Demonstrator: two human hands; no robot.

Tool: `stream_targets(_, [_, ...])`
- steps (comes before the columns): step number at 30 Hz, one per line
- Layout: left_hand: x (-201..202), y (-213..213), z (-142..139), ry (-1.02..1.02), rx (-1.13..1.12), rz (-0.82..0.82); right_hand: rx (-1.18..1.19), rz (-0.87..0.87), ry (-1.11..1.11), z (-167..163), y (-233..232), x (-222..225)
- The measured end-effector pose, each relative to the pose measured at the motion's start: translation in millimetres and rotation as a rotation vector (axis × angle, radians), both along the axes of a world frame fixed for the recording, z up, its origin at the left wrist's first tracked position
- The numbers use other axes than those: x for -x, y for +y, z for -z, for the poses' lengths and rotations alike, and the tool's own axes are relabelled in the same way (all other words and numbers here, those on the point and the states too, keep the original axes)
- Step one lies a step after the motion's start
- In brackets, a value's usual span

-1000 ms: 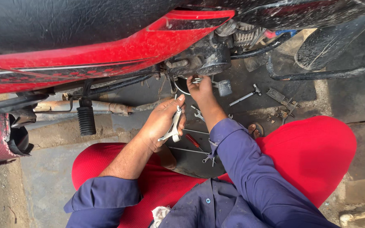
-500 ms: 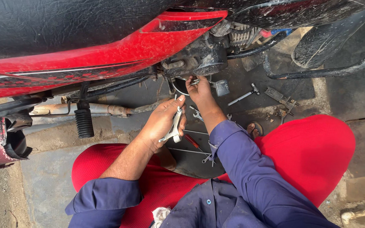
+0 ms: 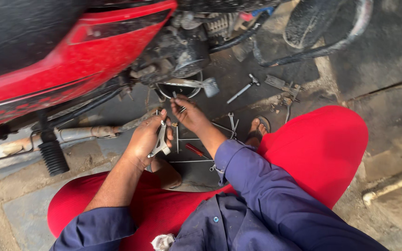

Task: The person uses a T-handle wrench to loosen and remove bolts from the motorcycle's engine casing. After removing the bolts, the person detaches the engine cover, revealing the internal gears, and then wipes the exposed area with a cloth.

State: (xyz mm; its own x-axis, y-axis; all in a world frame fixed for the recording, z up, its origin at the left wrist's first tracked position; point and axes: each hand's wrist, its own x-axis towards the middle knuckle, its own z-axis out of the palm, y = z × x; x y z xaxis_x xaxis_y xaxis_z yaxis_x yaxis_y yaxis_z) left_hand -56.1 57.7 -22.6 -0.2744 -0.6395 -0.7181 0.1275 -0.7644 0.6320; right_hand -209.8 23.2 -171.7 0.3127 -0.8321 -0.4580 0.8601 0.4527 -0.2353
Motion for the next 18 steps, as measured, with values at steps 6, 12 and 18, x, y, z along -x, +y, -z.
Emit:
stream_targets(6, [35, 0, 62, -0.277, -0.169, 0.179, 0.03, -0.303, 0.015, 16, 35, 22])
stream_targets(12, [79, -4, 139, -0.519, -0.014, 0.193, -0.312, -0.185, -0.027, 35, 67, 40])
stream_targets(18, [173, -10, 154, -0.997, 0.594, 0.348, -0.446, 0.01, 0.044, 26, 49, 93])
